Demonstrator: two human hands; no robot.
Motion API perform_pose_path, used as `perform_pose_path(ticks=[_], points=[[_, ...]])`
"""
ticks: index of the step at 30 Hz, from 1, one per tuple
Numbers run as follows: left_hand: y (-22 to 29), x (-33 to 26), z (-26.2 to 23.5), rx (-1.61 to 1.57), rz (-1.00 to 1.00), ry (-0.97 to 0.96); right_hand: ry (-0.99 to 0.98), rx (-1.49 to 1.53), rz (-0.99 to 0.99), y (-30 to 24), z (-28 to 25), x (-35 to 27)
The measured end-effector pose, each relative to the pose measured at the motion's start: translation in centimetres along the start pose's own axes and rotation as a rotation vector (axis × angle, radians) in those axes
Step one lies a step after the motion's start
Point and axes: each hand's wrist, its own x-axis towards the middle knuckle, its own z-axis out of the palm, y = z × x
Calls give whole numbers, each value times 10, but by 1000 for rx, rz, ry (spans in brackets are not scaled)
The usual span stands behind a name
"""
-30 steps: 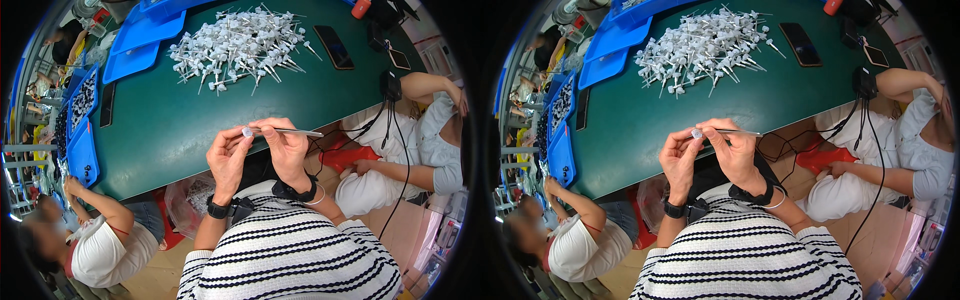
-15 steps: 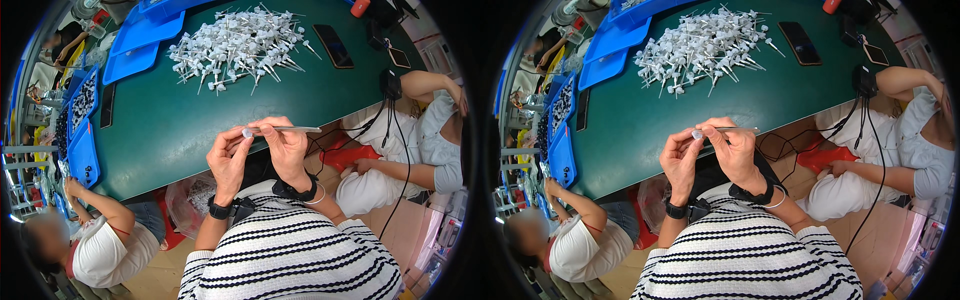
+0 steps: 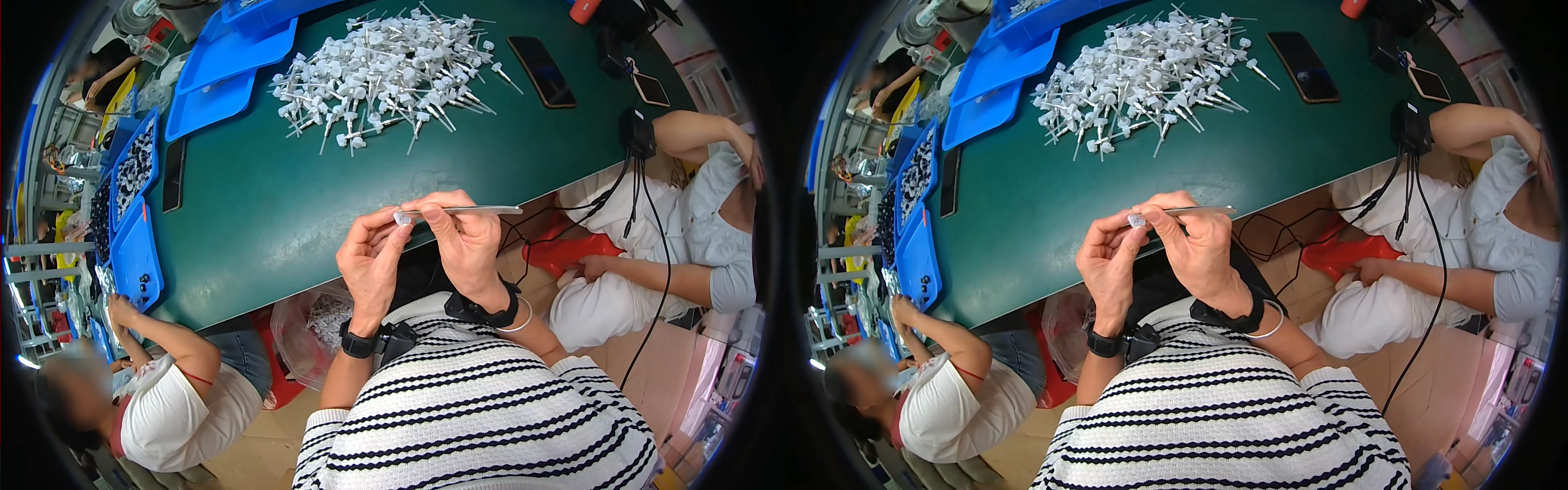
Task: The person uses tweezers to pick up small white plastic components from a pile on a green table and carefully inserts a small metal pin into each one. The person handles the components one at a time, repeating the insertion process for multiple units throughout the clip.
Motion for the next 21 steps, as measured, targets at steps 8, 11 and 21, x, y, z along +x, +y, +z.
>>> perform_pose_path(ticks=[8,11,21], points=[[0,1,0,-25,-3,-5,-8,-31,-19,-1,-1,0],[0,1,0,-25,-1,-5,2,-15,-21,0,0,0],[0,-1,-1,5,-13,-6,-4,-51,-29,-2,0,1]])
